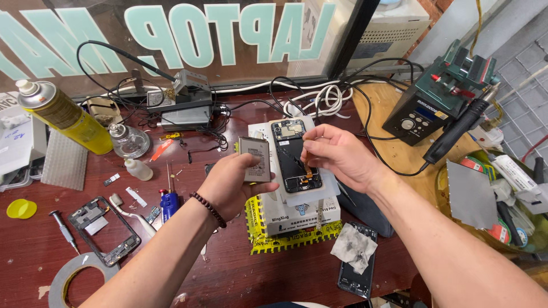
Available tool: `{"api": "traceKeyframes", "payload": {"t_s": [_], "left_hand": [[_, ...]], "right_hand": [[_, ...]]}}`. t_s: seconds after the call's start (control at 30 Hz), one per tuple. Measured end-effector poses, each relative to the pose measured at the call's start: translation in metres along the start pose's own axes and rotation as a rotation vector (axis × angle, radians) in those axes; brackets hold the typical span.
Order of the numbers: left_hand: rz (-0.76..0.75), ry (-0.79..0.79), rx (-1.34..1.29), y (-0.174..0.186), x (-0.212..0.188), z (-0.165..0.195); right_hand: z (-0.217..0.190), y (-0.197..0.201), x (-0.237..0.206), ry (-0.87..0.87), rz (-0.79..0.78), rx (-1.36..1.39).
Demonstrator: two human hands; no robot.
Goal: The person works on a disassembled smartphone at a repair bench, peeling a protective sheet and handling the phone's flex cable and frame. They connect test cables to the phone's board, carry it to another counter while it stays connected, then return to the bench and continue handling the phone and small parts.
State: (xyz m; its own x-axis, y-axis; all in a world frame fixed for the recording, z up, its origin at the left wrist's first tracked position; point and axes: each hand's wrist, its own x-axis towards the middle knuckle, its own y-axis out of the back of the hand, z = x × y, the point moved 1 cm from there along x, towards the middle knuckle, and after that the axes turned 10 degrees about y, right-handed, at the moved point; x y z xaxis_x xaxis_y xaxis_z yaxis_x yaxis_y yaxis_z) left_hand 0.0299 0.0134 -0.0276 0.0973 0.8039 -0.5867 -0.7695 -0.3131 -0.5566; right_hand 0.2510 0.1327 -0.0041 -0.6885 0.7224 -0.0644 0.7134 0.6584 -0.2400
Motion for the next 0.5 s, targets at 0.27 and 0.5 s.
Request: {"api": "traceKeyframes", "payload": {"t_s": [0.27, 0.5], "left_hand": [[0.127, -0.229, 0.374, -0.024, 0.047, 0.011], [-0.001, -0.168, 0.487, -0.05, 0.056, 0.015]], "right_hand": [[-0.003, -0.007, -0.007, -0.133, 0.111, -0.136], [0.008, 0.01, 0.01, 0.091, 0.163, -0.235]]}}
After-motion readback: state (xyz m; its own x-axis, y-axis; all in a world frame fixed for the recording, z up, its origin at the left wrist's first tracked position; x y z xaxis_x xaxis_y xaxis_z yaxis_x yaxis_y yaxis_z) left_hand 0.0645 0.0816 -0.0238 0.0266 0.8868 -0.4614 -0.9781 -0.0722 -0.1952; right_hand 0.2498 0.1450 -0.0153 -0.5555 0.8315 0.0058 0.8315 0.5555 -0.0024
